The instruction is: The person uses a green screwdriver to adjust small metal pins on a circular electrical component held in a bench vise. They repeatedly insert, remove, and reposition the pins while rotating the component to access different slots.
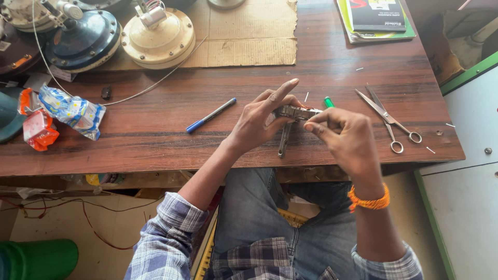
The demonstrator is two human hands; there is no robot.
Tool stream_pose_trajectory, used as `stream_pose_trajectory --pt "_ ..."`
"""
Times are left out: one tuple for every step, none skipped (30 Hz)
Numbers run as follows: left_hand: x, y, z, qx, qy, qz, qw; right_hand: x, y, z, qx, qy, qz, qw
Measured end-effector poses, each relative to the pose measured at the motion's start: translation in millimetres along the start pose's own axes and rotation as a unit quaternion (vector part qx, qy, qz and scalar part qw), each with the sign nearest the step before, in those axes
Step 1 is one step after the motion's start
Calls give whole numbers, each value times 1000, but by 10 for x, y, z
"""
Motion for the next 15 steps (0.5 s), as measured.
stream_pose_trajectory --pt "3 2 7 0 3 3 1000 31 -18 -25 -30 16 9 999" --pt "6 2 15 0 5 5 1000 61 -36 -48 -60 32 18 998" --pt "10 2 22 -1 8 7 1000 69 -47 -67 -89 48 27 994" --pt "12 -1 33 1 11 9 1000 75 -34 -27 -75 47 24 996" --pt "15 -5 41 3 14 9 1000 71 -20 14 -60 46 21 997" --pt "18 -7 45 5 16 9 1000 64 -6 51 -45 46 19 998" --pt "24 -6 42 3 23 7 1000 46 7 66 -47 62 11 997" --pt "30 -7 38 0 29 5 1000 17 20 77 -49 78 4 996" --pt "36 -4 32 -2 35 5 999 -5 30 80 -51 92 -4 994" --pt "42 -2 27 -2 33 4 999 -19 36 65 -61 109 -9 992" --pt "49 0 23 -2 31 4 1000 -34 41 47 -72 124 -14 990" --pt "55 4 18 -1 29 4 1000 -46 45 28 -83 139 -19 987" --pt "59 4 17 0 30 5 1000 -40 45 17 -84 139 -23 987" --pt "63 3 16 1 32 5 999 -20 42 7 -86 139 -28 986" --pt "63 -1 15 2 34 5 999 6 39 -1 -87 139 -32 986"
Point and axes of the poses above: each hand's wrist, its own y-axis towards the middle knuckle, its own x-axis out of the palm, z = x × y, the point moved 8 cm from there along y, towards the middle knuckle, and after that the axes turned 14 degrees about -z, right-handed, at the moved point
